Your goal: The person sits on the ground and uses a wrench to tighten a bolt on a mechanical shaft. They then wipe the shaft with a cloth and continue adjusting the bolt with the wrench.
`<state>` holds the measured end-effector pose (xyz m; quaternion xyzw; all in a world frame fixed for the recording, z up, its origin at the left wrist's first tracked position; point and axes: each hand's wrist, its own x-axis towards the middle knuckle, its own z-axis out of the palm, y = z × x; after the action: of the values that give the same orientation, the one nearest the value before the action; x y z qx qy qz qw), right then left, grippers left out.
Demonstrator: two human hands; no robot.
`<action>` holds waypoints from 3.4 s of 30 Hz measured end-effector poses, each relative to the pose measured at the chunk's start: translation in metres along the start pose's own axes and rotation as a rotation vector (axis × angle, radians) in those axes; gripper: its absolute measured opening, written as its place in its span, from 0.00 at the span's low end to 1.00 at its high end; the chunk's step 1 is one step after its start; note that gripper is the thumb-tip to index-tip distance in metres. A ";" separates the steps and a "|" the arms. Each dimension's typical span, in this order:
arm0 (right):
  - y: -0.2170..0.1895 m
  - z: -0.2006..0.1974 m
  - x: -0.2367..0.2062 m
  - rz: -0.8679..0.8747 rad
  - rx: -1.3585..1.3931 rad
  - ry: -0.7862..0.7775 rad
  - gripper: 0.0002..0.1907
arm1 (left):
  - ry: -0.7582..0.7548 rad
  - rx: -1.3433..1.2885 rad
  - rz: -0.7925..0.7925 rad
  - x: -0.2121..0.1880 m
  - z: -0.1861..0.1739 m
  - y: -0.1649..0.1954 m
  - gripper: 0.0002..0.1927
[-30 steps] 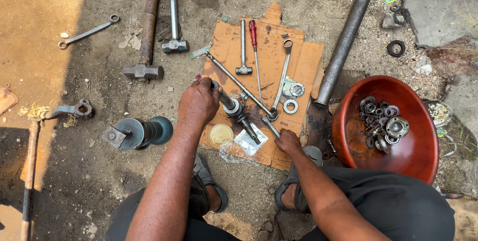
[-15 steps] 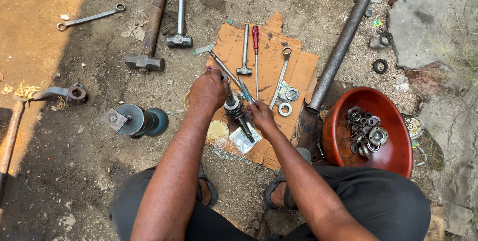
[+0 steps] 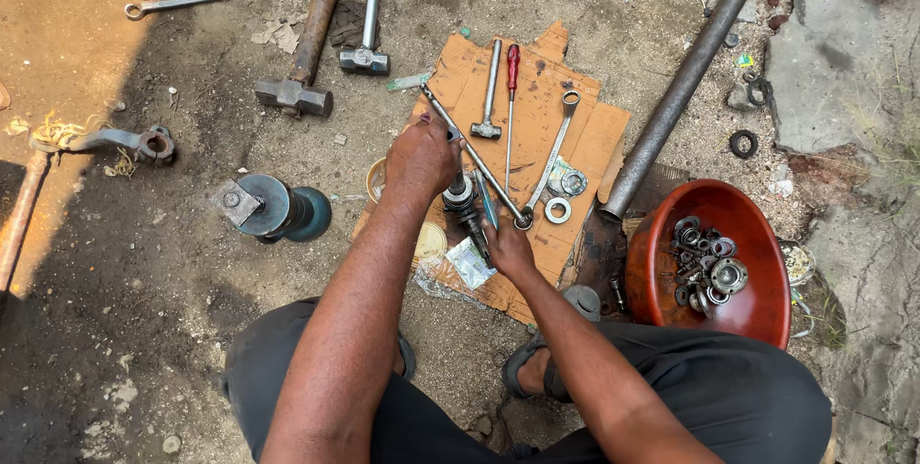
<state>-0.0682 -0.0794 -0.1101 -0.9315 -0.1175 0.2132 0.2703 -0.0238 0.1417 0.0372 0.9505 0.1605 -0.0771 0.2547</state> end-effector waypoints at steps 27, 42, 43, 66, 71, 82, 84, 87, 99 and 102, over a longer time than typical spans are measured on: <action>0.031 -0.009 -0.012 0.183 0.161 -0.292 0.27 | -0.056 -0.034 -0.018 -0.006 -0.005 0.017 0.22; -0.015 -0.066 0.122 0.122 0.575 -0.084 0.21 | -0.062 -0.019 0.003 -0.010 -0.006 0.008 0.22; -0.013 -0.058 0.122 0.178 0.466 -0.045 0.22 | -0.067 -0.030 -0.003 -0.010 -0.006 0.007 0.21; -0.013 0.027 -0.002 0.253 0.563 0.528 0.23 | -0.079 -0.036 -0.039 -0.015 -0.011 0.010 0.21; -0.013 0.046 -0.038 0.529 0.414 0.183 0.21 | -0.081 -0.030 -0.035 -0.017 -0.012 0.010 0.21; -0.037 0.011 -0.003 -0.006 0.615 0.501 0.22 | -0.077 -0.033 -0.031 -0.016 -0.010 0.005 0.20; -0.033 0.023 -0.004 0.047 0.479 0.476 0.20 | -0.069 -0.017 -0.030 -0.016 -0.011 0.006 0.20; -0.026 0.034 -0.005 -0.289 0.010 0.562 0.21 | -0.087 -0.054 -0.038 -0.017 -0.011 0.006 0.20; -0.024 0.031 -0.010 -0.043 0.063 0.306 0.22 | -0.009 -0.051 0.014 -0.014 0.001 0.000 0.24; -0.016 0.032 -0.026 0.009 -0.085 0.193 0.21 | 0.018 -0.057 -0.002 -0.016 -0.001 -0.001 0.20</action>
<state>-0.1075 -0.0605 -0.1174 -0.9589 -0.0955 0.1184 0.2395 -0.0390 0.1392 0.0411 0.9433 0.1660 -0.0642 0.2802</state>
